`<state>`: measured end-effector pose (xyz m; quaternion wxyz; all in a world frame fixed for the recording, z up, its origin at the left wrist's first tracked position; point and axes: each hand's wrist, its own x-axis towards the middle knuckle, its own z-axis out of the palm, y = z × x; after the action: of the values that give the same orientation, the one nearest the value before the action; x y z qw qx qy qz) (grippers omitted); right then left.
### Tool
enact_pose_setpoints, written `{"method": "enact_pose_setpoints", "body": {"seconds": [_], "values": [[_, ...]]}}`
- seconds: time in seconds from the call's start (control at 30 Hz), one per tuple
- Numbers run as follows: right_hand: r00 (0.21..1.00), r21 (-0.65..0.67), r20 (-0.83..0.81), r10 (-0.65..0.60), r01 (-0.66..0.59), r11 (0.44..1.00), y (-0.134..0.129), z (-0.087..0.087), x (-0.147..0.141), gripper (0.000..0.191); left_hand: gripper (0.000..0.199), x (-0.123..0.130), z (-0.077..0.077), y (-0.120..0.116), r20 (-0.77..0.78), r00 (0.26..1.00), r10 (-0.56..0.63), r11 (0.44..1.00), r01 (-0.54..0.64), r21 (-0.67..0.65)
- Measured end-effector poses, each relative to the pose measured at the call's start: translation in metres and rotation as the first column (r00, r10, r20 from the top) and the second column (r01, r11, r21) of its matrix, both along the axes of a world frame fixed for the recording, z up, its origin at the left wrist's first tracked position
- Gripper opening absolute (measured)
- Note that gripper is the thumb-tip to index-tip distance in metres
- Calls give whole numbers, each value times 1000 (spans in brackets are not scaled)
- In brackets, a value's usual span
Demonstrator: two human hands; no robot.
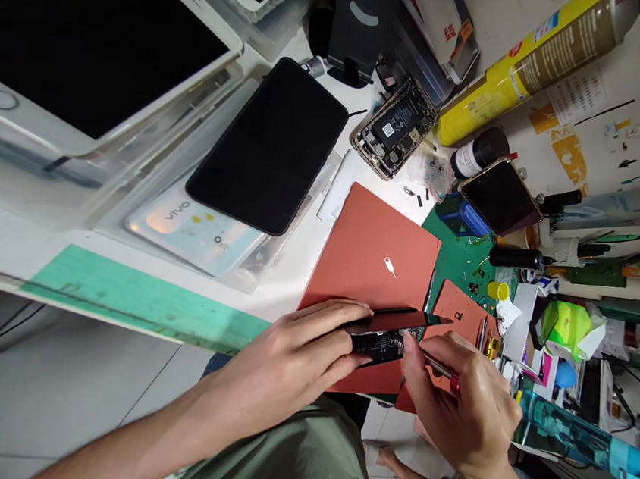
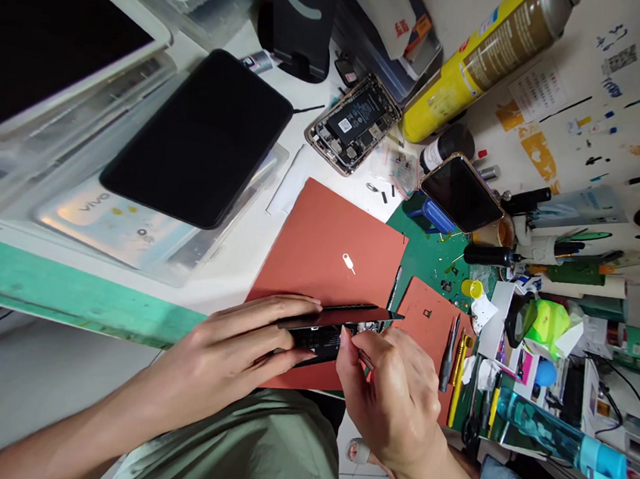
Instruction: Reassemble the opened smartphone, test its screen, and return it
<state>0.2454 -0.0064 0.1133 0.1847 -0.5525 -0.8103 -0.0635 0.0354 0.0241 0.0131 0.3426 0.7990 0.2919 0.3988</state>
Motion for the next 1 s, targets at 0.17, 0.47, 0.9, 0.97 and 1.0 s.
{"method": "enact_pose_setpoints", "body": {"seconds": [0.17,0.47,0.9,0.97,1.0], "values": [[1000,10,-1,-24,24,1000,-4,0,2,16,18,0,1,1,-1,1000,0,1000,0,-20],[991,76,-63,-121,125,989,-9,-6,8,16,17,2,4,4,27,1000,14,1000,-14,-4],[990,87,-58,-126,131,988,-10,-12,11,17,16,2,4,3,17,1000,6,1000,-6,2],[991,83,-60,-118,122,989,-10,-12,11,16,16,2,4,3,17,1000,10,1000,-10,-1],[992,82,-58,-114,118,990,-9,-11,11,16,15,2,4,3,18,1000,12,1000,-12,-3]]}}
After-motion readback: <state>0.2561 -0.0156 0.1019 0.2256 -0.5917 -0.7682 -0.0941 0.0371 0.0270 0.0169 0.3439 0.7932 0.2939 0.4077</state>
